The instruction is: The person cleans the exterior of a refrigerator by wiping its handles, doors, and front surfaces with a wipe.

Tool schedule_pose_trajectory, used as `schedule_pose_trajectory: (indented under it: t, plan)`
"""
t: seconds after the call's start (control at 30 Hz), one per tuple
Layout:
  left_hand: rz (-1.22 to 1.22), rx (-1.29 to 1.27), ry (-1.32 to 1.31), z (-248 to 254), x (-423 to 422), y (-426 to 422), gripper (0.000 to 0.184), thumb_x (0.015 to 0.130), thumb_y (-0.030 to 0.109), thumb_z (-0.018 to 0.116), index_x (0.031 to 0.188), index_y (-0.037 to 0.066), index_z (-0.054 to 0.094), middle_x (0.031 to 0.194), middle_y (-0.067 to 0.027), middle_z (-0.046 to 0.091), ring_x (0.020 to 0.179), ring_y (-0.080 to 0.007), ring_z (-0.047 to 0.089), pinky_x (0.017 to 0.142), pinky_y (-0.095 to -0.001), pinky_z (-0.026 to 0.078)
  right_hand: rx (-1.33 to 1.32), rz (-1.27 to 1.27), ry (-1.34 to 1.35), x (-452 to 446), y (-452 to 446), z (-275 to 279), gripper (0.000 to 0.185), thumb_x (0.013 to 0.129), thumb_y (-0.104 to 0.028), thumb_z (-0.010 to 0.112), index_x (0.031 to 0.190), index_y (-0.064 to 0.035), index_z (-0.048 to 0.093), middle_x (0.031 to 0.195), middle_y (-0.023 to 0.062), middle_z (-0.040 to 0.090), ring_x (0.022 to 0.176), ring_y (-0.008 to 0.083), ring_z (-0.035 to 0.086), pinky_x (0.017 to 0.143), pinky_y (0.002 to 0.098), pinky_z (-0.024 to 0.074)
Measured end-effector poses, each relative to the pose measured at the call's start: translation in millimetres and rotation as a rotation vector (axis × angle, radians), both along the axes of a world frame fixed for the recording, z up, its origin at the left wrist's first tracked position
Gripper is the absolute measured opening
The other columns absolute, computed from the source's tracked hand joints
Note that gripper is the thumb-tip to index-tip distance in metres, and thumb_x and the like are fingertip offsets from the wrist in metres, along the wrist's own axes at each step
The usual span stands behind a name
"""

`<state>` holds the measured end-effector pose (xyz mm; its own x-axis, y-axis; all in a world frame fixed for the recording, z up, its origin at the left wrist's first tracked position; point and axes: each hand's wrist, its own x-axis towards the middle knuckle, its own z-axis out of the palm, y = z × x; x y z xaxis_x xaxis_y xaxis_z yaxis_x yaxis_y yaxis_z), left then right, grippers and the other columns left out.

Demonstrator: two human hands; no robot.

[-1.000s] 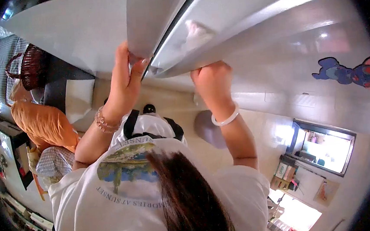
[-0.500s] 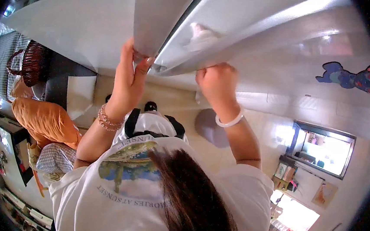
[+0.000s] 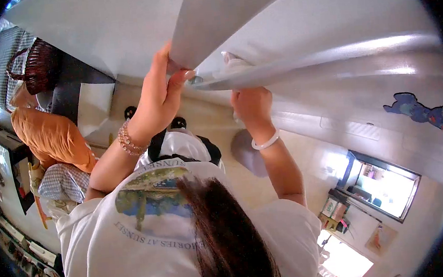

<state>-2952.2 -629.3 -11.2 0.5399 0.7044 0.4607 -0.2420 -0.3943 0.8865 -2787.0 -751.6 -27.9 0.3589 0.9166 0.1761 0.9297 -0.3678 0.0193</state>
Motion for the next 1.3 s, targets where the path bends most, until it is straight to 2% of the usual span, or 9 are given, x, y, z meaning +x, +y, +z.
schedule_pose_trajectory:
  t: [0.17,0.3,0.4,0.63,0.73,0.87,0.97,1.07,1.3]
  plan:
    - [0.029,0.014,-0.034,2,1,-2,0.045,0.076,-0.006,0.053,0.117,0.006,0.040,0.089,-0.0142,0.051,0.081,-0.0290,0.050,0.074,-0.0351,0.040,0.307,0.072,0.101,2,-2,32,0.023,0.067,-0.009,0.055,0.089,-0.0043,0.058,0.072,0.0162,0.059,0.064,0.0336,0.057,0.056,0.0401,0.0467]
    - [0.005,0.121,0.038,-1,-1,2,0.044,0.082,-0.004,0.049,0.122,0.000,0.032,0.093,-0.0115,0.051,0.081,-0.0192,0.051,0.077,-0.0284,0.041,0.025,-0.023,0.026,-12,-1,0,0.028,0.065,-0.006,0.054,0.093,-0.0046,0.058,0.076,0.0159,0.060,0.064,0.0326,0.058,0.057,0.0399,0.0471]
    - [0.020,0.054,-0.014,3,-1,0,0.043,0.077,-0.005,0.053,0.116,0.005,0.040,0.090,-0.0147,0.051,0.081,-0.0282,0.051,0.074,-0.0355,0.041,0.127,-0.167,0.080,-10,-3,19,0.029,0.065,-0.007,0.054,0.094,-0.0046,0.058,0.079,0.0166,0.060,0.064,0.0326,0.058,0.057,0.0394,0.0473]
    - [0.023,0.017,-0.005,0,0,-2,0.045,0.075,-0.006,0.053,0.117,0.005,0.039,0.090,-0.0149,0.051,0.080,-0.0289,0.051,0.074,-0.0355,0.041,0.110,-0.015,-0.093,-4,-6,6,0.026,0.061,-0.006,0.059,0.087,-0.0104,0.058,0.073,0.0107,0.058,0.058,0.0283,0.057,0.046,0.0354,0.0455]
    - [0.001,-0.007,0.008,0,-1,0,0.046,0.075,-0.006,0.053,0.117,0.005,0.039,0.088,-0.0145,0.051,0.080,-0.0290,0.051,0.074,-0.0353,0.041,0.356,0.078,-0.011,-4,0,34,0.027,0.062,-0.009,0.059,0.089,-0.0114,0.058,0.073,0.0107,0.058,0.058,0.0279,0.057,0.046,0.0345,0.0451]
    - [0.054,0.027,0.003,1,1,-2,0.046,0.075,-0.006,0.053,0.118,0.006,0.039,0.086,-0.0136,0.052,0.080,-0.0288,0.051,0.074,-0.0350,0.041,0.119,0.074,-0.139,-2,-7,14,0.013,0.062,-0.007,0.059,0.074,-0.0099,0.058,0.071,0.0102,0.057,0.056,0.0276,0.056,0.045,0.0336,0.0444]
    - [0.041,0.010,-0.003,-1,1,-2,0.046,0.075,-0.006,0.053,0.118,0.006,0.039,0.086,-0.0134,0.052,0.080,-0.0284,0.051,0.074,-0.0348,0.041,-0.133,-0.070,-0.049,-1,-5,17,0.021,0.065,-0.007,0.056,0.085,-0.0074,0.061,0.075,0.0112,0.061,0.063,0.0285,0.059,0.056,0.0377,0.0475]
    - [0.030,0.001,-0.004,-1,-1,-2,0.046,0.076,-0.005,0.053,0.118,0.005,0.039,0.086,-0.0135,0.053,0.081,-0.0283,0.050,0.075,-0.0345,0.041,0.176,0.005,0.028,2,-3,28,0.022,0.064,-0.009,0.056,0.085,-0.0067,0.061,0.072,0.0128,0.060,0.063,0.0300,0.058,0.057,0.0389,0.0469]
    - [0.026,0.027,-0.035,0,0,1,0.044,0.076,-0.006,0.052,0.117,0.006,0.040,0.084,-0.0125,0.053,0.080,-0.0288,0.050,0.074,-0.0351,0.040,0.008,-0.084,0.069,-4,-3,21,0.019,0.063,-0.007,0.056,0.081,-0.0045,0.060,0.064,0.0148,0.057,0.057,0.0337,0.055,0.052,0.0403,0.0447]
